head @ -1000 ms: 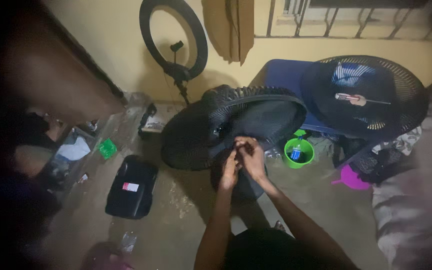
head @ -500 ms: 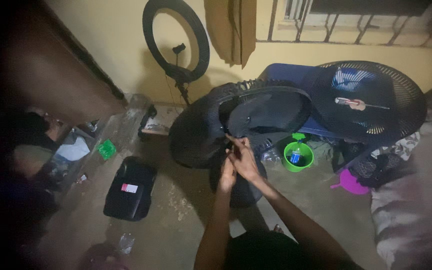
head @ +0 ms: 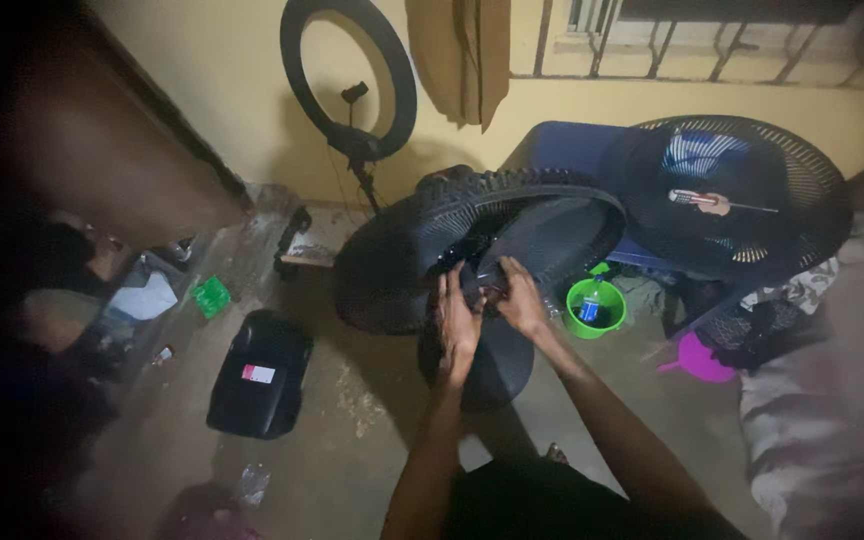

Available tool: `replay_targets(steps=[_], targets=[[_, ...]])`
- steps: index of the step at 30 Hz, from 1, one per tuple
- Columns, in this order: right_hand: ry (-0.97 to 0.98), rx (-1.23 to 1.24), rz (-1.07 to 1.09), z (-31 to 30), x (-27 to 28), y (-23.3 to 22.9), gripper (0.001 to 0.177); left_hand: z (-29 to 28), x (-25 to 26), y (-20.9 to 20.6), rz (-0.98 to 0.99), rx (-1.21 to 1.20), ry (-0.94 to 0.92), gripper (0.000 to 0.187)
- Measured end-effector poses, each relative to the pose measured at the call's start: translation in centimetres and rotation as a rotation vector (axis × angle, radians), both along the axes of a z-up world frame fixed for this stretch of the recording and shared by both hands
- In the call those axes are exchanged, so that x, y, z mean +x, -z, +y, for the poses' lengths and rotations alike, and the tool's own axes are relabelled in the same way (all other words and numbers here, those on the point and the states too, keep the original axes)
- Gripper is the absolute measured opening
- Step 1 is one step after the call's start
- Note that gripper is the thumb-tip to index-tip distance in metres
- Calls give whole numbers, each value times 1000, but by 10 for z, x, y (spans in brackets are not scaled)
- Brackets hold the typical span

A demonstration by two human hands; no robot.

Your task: The person uses a screwdriver to tighten or loosen screws on the central hub of a black standing fan. They repeatedly adjust the fan head and work on the same area with the tool.

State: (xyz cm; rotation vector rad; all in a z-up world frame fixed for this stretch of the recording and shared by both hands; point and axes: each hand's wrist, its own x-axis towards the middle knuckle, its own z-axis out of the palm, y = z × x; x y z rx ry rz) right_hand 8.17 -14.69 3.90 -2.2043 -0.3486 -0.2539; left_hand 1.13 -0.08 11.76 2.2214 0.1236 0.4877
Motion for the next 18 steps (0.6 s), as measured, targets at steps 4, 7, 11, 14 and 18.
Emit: replay_targets(steps=[4, 7, 11, 14, 18], targets=[[-71, -12, 24, -1, -8, -30, 64, 4, -2, -22, 173, 7, -8, 62], [-64, 88, 279, 2, -19, -51, 62, 10, 0, -19, 224, 78, 4, 58], [-70, -27, -3, 7, -30, -63, 63, 14, -3, -12, 141, 64, 35, 55], [-49, -20, 140, 7, -35, -58, 54, 16, -9, -15, 201, 61, 53, 54], [-53, -18, -57, 5, -38, -47, 59, 13, -16, -23, 135, 47, 55, 54]])
